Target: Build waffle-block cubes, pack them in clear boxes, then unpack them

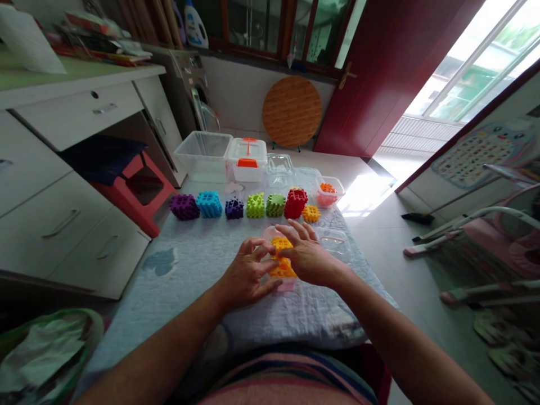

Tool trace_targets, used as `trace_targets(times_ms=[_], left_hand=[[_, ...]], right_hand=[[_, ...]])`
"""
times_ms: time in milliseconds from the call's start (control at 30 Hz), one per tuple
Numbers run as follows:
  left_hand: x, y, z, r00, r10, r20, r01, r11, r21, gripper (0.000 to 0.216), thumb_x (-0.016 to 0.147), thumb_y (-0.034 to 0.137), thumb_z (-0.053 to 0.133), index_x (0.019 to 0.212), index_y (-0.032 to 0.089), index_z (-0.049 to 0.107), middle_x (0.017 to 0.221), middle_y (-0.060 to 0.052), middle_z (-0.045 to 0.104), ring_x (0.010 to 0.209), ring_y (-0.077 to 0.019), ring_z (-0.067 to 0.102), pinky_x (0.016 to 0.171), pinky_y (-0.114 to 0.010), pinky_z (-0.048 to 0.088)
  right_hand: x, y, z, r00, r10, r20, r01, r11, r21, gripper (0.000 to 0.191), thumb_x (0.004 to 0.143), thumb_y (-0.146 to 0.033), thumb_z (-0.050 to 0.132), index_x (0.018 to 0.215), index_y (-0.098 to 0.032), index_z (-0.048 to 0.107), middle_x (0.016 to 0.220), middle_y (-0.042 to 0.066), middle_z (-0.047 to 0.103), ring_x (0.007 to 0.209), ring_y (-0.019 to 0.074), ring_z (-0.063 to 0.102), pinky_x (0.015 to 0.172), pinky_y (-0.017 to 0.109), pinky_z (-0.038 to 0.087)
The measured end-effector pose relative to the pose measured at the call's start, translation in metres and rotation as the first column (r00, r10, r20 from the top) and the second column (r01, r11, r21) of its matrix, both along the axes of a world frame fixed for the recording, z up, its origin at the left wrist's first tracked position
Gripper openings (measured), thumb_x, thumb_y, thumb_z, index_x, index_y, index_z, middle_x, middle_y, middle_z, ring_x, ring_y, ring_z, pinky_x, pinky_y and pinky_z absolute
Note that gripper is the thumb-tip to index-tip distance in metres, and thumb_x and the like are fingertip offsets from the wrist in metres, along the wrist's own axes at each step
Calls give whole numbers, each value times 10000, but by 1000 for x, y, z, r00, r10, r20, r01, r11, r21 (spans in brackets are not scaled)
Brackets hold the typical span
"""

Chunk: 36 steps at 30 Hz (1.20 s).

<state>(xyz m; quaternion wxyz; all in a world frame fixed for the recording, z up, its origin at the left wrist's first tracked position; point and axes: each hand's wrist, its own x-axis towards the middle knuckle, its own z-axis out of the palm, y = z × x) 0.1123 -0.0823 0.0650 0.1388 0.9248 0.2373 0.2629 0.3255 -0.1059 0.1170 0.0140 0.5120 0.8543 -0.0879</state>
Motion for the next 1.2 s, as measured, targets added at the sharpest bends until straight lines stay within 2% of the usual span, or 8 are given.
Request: trace_targets(times_ms=[333, 533, 667, 800, 1000, 1200], left_hand=[[1, 2, 1, 999, -23, 22, 23, 1000, 3, 320, 874, 431, 604, 1070, 212, 729, 1157, -103, 624, 1161, -298, 412, 1038, -470, 333], [0, 2, -1, 999, -12, 34, 12, 1000, 0, 327, 858, 429, 612, 1081, 220, 728, 1149, -100, 641, 1170, -299, 440, 1033, -461, 348], [0, 2, -1, 998, -25, 57, 25, 1000, -12, 324, 853, 406, 620, 1079, 200, 726, 1160, -102, 664, 1162, -302, 460, 1023, -459, 350], [1, 1, 2, 997, -57, 61, 60, 996, -62, 315, 865, 370, 606, 1122, 227, 719, 1152, -77, 695, 1168, -298, 478, 1034, -465, 326], [2, 1, 6, 993, -85, 78, 94, 988, -123, 278, 868, 360, 602, 1081, 241, 736, 1093, -62, 725, 1160, -293, 500, 1040, -473, 309], [-2, 3, -5, 989, -37, 143, 50, 995, -83, 337, 864, 393, 602, 1143, 227, 693, 1202, -85, 666, 1195, -295, 458, 1063, -475, 312]], right_hand=[[-7, -1, 3, 999, 10, 41, -10, 1000, 1, 412, 842, -166, 569, 1211, -316, 676, 1608, 21, 241, 1494, 299, 41, 1177, 551, 11], [-1, 1, 7, 999, 41, -26, -41, 999, 6, 406, 866, -156, 543, 1210, -324, 680, 1584, 14, 285, 1461, 300, 139, 1161, 529, 152], [5, 2, 10, 994, -3, -112, 12, 997, 77, 392, 876, -116, 511, 1141, -318, 717, 1464, 29, 439, 1368, 266, 266, 1137, 467, 214], [5, 2, 9, 996, 3, -85, 3, 998, 68, 349, 879, -125, 525, 1088, -302, 742, 1278, 59, 557, 1199, 242, 384, 1080, 431, 263], [2, 1, 4, 998, -1, -69, 4, 999, 42, 290, 887, -138, 526, 995, -271, 761, 1160, 62, 617, 1103, 235, 426, 1022, 413, 287], [21, 7, 15, 965, -53, -257, 78, 993, 88, 299, 923, -119, 458, 1024, -204, 727, 1017, 62, 669, 971, 182, 540, 927, 331, 393]])
